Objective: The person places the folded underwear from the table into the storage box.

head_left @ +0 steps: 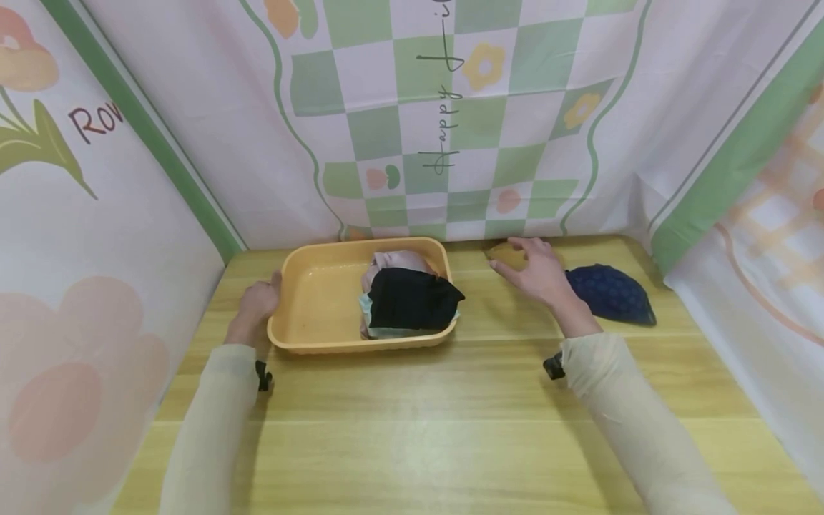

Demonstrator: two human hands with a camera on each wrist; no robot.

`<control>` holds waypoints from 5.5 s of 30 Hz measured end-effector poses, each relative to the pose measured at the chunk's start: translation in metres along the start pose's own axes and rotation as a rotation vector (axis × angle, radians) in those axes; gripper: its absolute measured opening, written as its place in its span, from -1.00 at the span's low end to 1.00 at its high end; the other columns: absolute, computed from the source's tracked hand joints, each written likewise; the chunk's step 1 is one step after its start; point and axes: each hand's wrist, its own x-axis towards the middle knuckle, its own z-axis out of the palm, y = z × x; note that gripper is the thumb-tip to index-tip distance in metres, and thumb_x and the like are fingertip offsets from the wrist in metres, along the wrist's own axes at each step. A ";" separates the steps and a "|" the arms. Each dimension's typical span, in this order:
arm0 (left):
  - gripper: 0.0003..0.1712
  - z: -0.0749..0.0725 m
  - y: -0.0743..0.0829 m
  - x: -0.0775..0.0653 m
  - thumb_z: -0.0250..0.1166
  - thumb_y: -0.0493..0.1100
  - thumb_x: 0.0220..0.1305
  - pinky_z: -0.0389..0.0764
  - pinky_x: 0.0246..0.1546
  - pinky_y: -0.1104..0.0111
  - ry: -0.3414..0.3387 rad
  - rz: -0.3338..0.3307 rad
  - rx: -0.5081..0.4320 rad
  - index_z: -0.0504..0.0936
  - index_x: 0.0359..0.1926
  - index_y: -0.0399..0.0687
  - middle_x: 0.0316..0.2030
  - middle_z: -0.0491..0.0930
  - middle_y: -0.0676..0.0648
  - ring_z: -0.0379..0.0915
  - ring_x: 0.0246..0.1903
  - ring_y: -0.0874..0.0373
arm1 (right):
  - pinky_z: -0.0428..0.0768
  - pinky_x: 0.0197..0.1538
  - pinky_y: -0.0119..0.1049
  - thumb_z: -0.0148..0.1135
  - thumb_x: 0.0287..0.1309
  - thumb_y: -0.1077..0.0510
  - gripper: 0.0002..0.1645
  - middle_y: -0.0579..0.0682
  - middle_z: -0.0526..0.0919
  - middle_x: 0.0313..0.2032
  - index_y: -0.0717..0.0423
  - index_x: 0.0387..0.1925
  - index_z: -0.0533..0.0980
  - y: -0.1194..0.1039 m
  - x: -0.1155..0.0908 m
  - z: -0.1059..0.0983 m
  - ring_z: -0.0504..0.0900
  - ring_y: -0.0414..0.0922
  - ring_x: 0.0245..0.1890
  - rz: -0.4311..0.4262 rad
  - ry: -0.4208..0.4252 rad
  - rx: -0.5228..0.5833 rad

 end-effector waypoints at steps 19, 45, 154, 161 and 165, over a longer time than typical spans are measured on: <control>0.11 0.001 -0.001 0.000 -0.71 0.35 0.45 0.25 0.41 -0.15 0.001 0.006 0.008 0.30 0.34 -0.51 0.32 0.31 -0.54 0.26 0.32 -0.44 | 0.45 0.20 0.24 0.07 0.22 -0.51 0.07 0.26 0.37 0.35 0.14 0.47 0.20 0.025 0.005 -0.003 0.43 0.27 0.23 0.030 0.070 0.074; 0.09 0.000 0.000 0.000 -0.68 0.35 0.46 0.28 0.40 -0.14 0.013 0.005 -0.006 0.31 0.34 -0.50 0.30 0.34 -0.53 0.29 0.30 -0.42 | 0.39 0.30 0.27 0.01 0.24 -0.53 0.10 0.28 0.28 0.41 0.15 0.51 0.13 0.048 0.013 -0.004 0.41 0.29 0.30 0.104 0.038 0.115; 0.14 0.000 -0.002 0.004 -0.69 0.41 0.43 0.28 0.39 -0.17 0.004 -0.022 -0.015 0.33 0.33 -0.49 0.31 0.33 -0.53 0.27 0.31 -0.43 | 0.56 -0.02 0.13 0.23 0.21 -0.35 -0.28 0.29 0.70 -0.08 0.18 0.05 0.58 0.057 0.044 0.027 0.64 0.22 -0.07 -0.007 0.011 0.061; 0.11 0.001 0.000 0.003 -0.68 0.37 0.45 0.26 0.41 -0.15 0.010 -0.013 0.000 0.32 0.34 -0.50 0.32 0.32 -0.53 0.26 0.32 -0.44 | 0.56 -0.05 0.12 0.25 0.21 -0.32 -0.31 0.29 0.71 -0.12 0.19 0.01 0.58 0.054 0.042 0.026 0.64 0.20 -0.11 -0.024 0.022 0.070; 0.08 0.002 -0.001 0.005 -0.67 0.34 0.46 0.27 0.40 -0.14 0.029 -0.007 0.015 0.33 0.33 -0.49 0.31 0.33 -0.54 0.27 0.31 -0.44 | 0.55 -0.02 0.15 0.26 0.20 -0.30 -0.33 0.29 0.71 -0.10 0.20 0.02 0.59 0.053 0.043 0.025 0.64 0.22 -0.09 -0.038 0.034 0.075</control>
